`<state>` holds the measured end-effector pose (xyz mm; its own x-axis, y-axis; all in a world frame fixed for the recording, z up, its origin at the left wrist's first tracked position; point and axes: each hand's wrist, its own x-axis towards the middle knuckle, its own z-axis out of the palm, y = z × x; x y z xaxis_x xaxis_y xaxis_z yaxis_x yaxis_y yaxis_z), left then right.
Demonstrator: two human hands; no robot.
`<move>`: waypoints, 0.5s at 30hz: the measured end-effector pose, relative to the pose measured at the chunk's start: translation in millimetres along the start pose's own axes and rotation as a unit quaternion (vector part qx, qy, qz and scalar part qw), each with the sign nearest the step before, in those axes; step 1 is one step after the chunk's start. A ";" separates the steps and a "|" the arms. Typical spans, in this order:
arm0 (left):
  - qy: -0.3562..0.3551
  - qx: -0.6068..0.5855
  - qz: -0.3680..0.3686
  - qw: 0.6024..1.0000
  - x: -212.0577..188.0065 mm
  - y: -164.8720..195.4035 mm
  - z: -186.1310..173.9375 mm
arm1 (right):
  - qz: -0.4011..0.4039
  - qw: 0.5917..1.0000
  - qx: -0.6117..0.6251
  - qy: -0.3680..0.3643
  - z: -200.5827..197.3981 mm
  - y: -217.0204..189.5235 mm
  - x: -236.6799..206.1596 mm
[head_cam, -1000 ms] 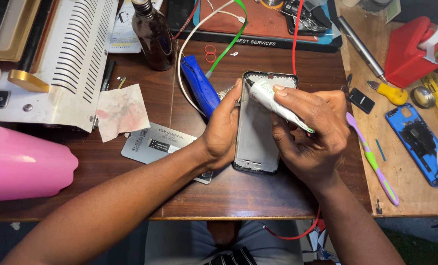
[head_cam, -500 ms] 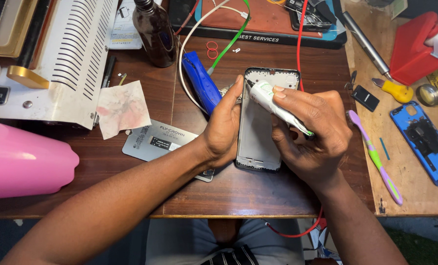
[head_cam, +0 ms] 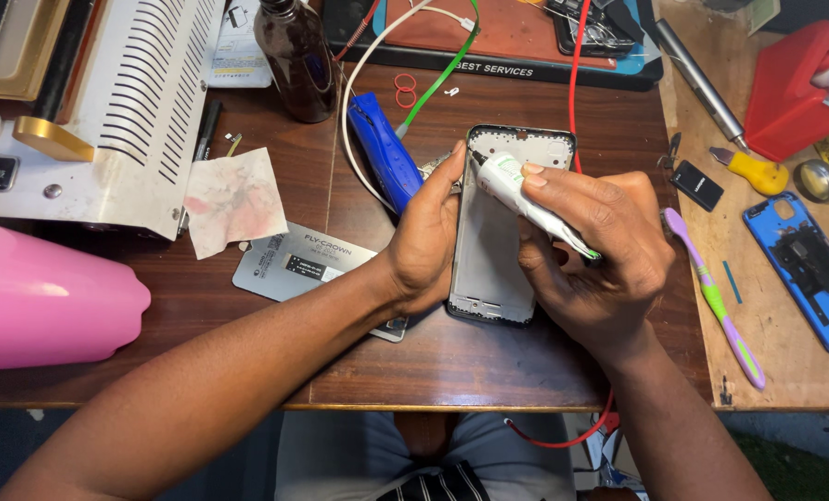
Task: The person applies adhesive along the edges of a smartphone frame, then aligns and presses a screen assembly onto the frame. They then open the device and manipulate internal components, including the motherboard and battery, before closing the device.
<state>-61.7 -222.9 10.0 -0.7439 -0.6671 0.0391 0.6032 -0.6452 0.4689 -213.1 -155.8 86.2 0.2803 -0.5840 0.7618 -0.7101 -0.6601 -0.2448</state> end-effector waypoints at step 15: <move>0.008 0.016 0.001 1.000 -1.4 0.5 0.3 | 0.007 1.000 -0.007 0.004 2.0 3.7 -4.7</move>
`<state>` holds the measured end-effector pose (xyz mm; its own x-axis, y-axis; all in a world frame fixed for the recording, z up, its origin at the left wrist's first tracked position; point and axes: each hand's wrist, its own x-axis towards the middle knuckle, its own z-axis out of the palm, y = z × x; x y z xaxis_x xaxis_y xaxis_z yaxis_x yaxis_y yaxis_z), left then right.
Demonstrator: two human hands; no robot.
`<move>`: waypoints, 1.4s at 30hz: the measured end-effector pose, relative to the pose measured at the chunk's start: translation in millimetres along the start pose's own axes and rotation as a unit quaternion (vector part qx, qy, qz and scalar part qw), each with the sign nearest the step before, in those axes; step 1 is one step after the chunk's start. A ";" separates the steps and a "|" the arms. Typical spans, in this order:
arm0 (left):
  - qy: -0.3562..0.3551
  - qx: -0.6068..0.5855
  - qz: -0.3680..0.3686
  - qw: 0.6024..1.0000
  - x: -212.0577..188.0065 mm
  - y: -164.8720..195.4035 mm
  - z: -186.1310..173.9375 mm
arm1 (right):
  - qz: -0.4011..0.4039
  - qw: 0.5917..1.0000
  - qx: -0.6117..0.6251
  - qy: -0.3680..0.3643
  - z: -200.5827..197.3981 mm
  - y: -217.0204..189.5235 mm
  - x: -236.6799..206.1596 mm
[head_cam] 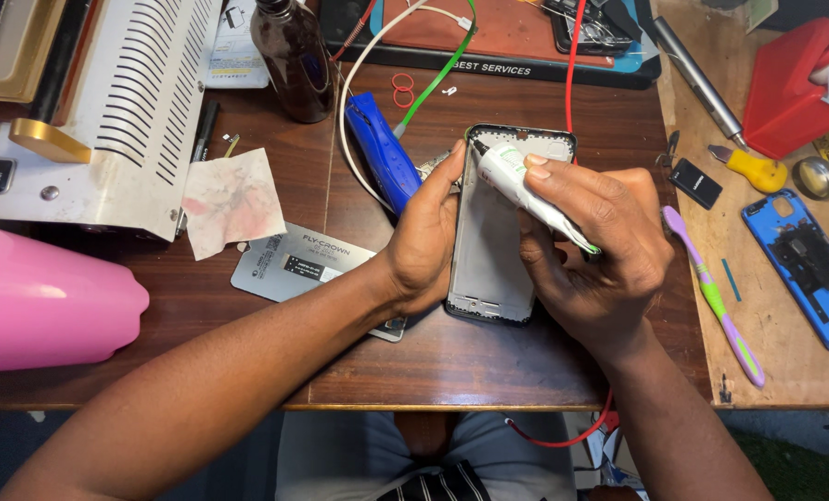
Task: The person applies adhesive along the edges of a smartphone frame, then aligns and presses a screen assembly onto the frame. They then open the device and manipulate internal components, including the motherboard and battery, before closing the device.
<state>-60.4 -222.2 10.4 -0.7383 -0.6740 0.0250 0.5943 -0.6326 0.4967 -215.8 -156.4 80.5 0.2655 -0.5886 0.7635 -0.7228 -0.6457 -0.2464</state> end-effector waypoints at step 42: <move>-0.015 -0.011 0.001 1.000 0.8 -0.2 -0.3 | -0.019 1.000 0.001 0.005 -1.5 -9.6 11.2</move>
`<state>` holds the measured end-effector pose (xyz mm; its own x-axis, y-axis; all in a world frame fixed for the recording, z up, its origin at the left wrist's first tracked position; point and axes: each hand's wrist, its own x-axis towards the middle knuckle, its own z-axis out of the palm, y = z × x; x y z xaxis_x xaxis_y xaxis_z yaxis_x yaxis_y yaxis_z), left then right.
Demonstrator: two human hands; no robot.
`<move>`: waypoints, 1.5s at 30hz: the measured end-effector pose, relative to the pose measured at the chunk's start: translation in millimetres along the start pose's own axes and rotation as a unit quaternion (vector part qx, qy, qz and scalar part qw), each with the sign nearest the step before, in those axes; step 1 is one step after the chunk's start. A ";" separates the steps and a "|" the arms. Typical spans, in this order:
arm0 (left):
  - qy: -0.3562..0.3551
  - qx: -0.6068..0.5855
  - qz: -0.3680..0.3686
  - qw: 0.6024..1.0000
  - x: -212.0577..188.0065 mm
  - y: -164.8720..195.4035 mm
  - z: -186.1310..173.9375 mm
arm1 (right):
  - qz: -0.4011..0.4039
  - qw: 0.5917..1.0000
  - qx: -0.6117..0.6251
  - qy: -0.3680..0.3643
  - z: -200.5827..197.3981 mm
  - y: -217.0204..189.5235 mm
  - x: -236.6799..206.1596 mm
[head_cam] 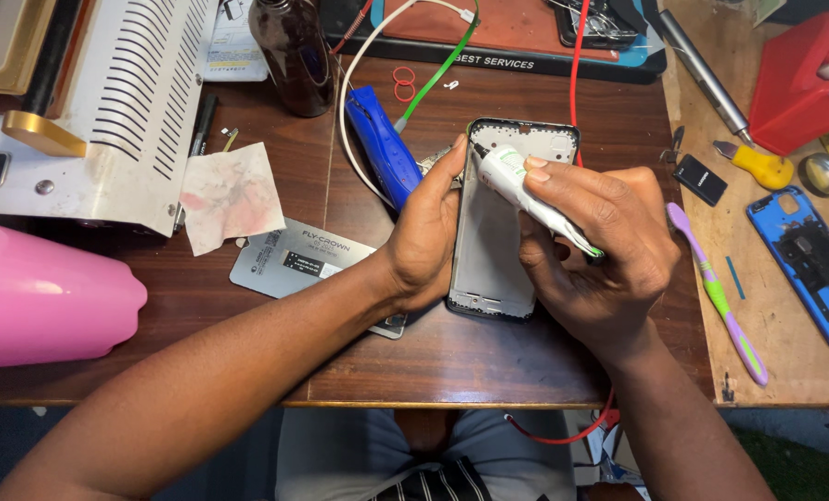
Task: The person applies adhesive along the edges of a smartphone frame, then aligns and presses a screen assembly onto the frame. They then open the device and manipulate internal components, including the motherboard and battery, before closing the device.
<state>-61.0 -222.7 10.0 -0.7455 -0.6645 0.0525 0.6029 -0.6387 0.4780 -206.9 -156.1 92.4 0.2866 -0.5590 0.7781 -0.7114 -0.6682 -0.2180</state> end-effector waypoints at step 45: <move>0.005 -0.012 0.001 1.000 2.8 -2.2 -2.7 | -0.011 0.999 0.010 -0.044 -8.6 -1.3 -1.3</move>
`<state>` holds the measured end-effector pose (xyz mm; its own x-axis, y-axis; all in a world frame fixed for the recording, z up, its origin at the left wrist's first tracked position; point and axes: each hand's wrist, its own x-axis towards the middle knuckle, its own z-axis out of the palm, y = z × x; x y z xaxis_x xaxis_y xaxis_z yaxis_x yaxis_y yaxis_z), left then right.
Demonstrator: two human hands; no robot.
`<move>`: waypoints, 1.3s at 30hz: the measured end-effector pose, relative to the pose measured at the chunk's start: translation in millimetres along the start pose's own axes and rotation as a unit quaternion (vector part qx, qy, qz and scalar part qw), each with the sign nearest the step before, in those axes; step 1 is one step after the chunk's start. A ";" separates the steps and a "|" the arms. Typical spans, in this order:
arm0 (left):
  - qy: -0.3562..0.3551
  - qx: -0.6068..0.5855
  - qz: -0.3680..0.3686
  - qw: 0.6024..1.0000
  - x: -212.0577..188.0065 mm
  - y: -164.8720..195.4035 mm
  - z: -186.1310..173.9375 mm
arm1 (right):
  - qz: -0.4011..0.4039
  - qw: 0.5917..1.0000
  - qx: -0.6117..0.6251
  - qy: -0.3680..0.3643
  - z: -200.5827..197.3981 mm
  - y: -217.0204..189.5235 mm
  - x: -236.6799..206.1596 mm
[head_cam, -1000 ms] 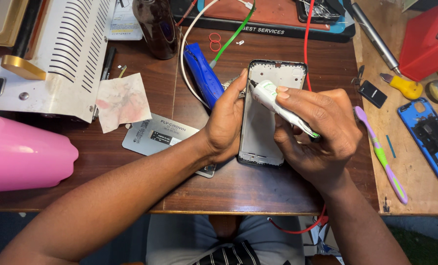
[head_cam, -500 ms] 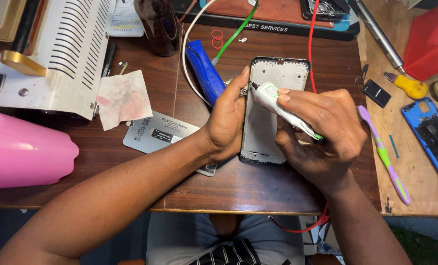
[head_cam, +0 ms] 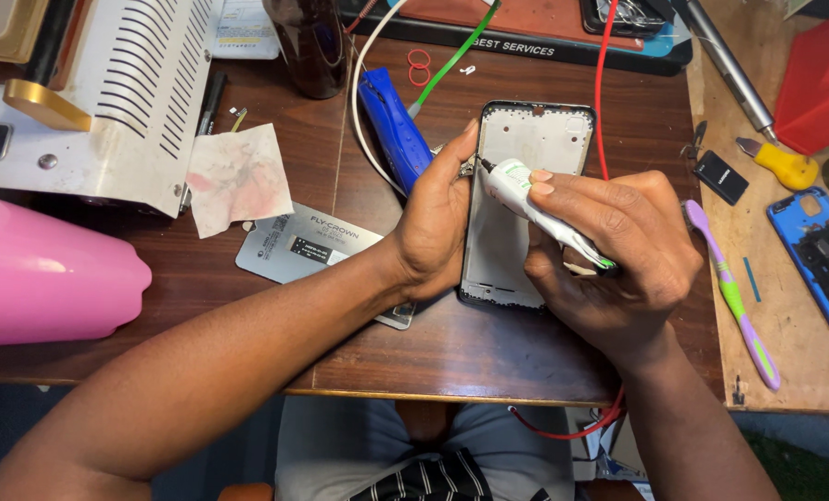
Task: The person applies adhesive along the edges of a smartphone frame, then aligns and presses a screen assembly onto the frame. They then open the device and manipulate internal components, including the motherboard and battery, before closing the device.
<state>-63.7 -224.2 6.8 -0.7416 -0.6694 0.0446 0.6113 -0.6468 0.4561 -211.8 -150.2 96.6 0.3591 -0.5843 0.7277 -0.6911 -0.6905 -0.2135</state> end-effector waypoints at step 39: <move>-0.076 -0.040 0.048 0.995 9.5 0.6 -7.8 | -0.006 0.999 -0.002 -0.038 1.5 1.2 -1.9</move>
<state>-68.2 -233.8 0.5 -0.7089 -0.6698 0.2209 0.6961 -0.6142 0.3719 -212.4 -150.6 94.0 0.4150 -0.6066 0.6781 -0.6885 -0.6966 -0.2018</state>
